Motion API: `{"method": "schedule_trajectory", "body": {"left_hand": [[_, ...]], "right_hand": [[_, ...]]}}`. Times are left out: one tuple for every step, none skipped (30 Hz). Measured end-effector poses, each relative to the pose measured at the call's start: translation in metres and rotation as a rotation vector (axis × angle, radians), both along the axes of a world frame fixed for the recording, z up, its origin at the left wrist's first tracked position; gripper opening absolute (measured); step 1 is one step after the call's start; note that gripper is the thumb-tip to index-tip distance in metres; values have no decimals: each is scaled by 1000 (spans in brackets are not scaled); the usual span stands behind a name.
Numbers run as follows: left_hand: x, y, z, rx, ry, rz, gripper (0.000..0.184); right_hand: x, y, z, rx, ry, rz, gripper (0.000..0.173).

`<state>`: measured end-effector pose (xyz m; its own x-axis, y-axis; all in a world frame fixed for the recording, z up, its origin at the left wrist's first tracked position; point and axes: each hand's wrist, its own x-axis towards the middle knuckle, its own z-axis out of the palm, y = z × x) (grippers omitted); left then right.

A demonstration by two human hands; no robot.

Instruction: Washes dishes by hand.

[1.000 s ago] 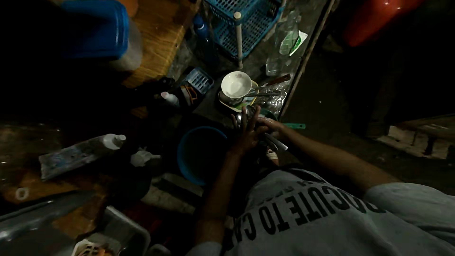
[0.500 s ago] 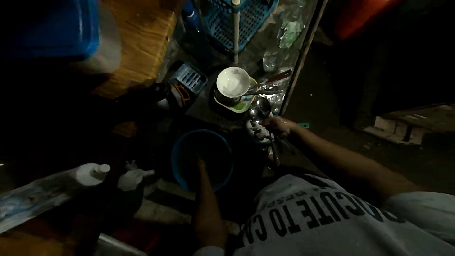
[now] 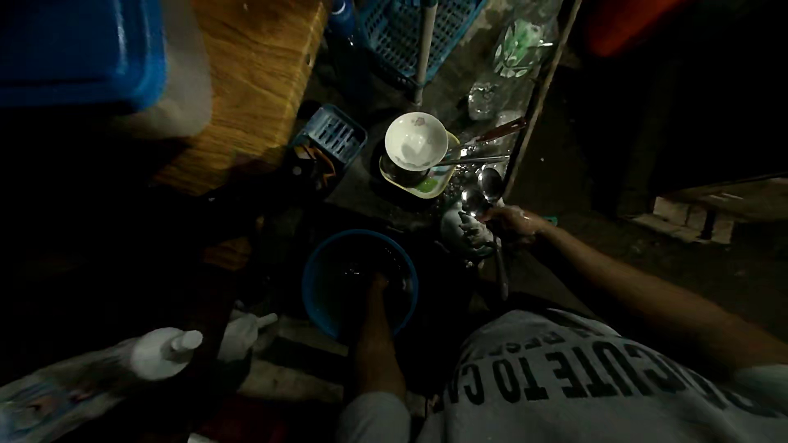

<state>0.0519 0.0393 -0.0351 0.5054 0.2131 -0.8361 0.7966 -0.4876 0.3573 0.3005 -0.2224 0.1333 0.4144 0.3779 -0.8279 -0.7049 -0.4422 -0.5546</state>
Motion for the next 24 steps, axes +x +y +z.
{"method": "schedule_trajectory", "body": {"left_hand": [[3, -11, -7, 1, 140, 34, 56], [2, -21, -5, 12, 192, 40, 56], [-4, -29, -2, 18, 210, 4, 56], [-12, -34, 1, 15, 222, -68, 55], [-18, -38, 10, 4, 248, -134, 53], [-26, -41, 17, -11, 266, -177, 51], [-36, -42, 17, -28, 266, -195, 51], [-47, -42, 19, -41, 250, -196, 51], [-55, -41, 23, -71, 236, -149, 51], [-63, -37, 22, -87, 218, -101, 51], [-67, -33, 23, -83, 197, -35, 52], [-64, -30, 34, -77, 166, 42, 53], [-56, -29, 48, -69, 100, 132, 52], [-44, -28, 65, -69, 1, 220, 50], [-28, -29, 84, -71, -113, 283, 48], [-10, -30, 108, -109, -201, 324, 48], [9, -34, 132, -165, -257, 339, 50], [27, -39, 155, -220, -286, 327, 53], [42, -45, 173, -264, -292, 293, 56], [56, -53, 187, -300, -292, 242, 57], [68, -62, 199, -325, -308, 172, 57], [79, -70, 207, -353, -317, 111, 55], [89, -78, 212, -390, -328, 75, 51], [97, -87, 214, -413, -353, 65, 44]], "right_hand": [[0, 1, -4, 18, 2, -9, 20], [0, 3, -7, 49, 19, -39, 17], [-1, 7, -7, 95, 45, -89, 13], [-2, 10, -6, 135, 73, -146, 10], [-4, 15, -4, 158, 88, -189, 8], [-5, 18, 1, 171, 96, -204, 9], [-5, 21, 5, 189, 99, -211, 10], [-6, 23, 7, 218, 100, -213, 10], [-6, 25, 9, 242, 106, -220, 10], [-6, 28, 10, 265, 118, -235, 10], [-6, 31, 12, 285, 116, -251, 9], [-7, 32, 17, 310, 103, -248, 9], [-9, 33, 22, 343, 85, -246, 9], [-11, 33, 26, 375, 68, -248, 9], [-12, 35, 28, 390, 46, -251, 9], [-13, 36, 29, 401, 26, -247, 9], [-15, 37, 30, 414, 10, -241, 11], [-17, 38, 32, 426, -2, -231, 12], [-18, 39, 34, 439, -11, -219, 15], [-20, 40, 32, 469, -16, -218, 16], [-22, 42, 30, 510, -27, -221, 16], [-24, 44, 29, 550, -39, -222, 16], [-26, 46, 30, 576, -59, -223, 16], [-28, 48, 31, 595, -90, -215, 18]]}}
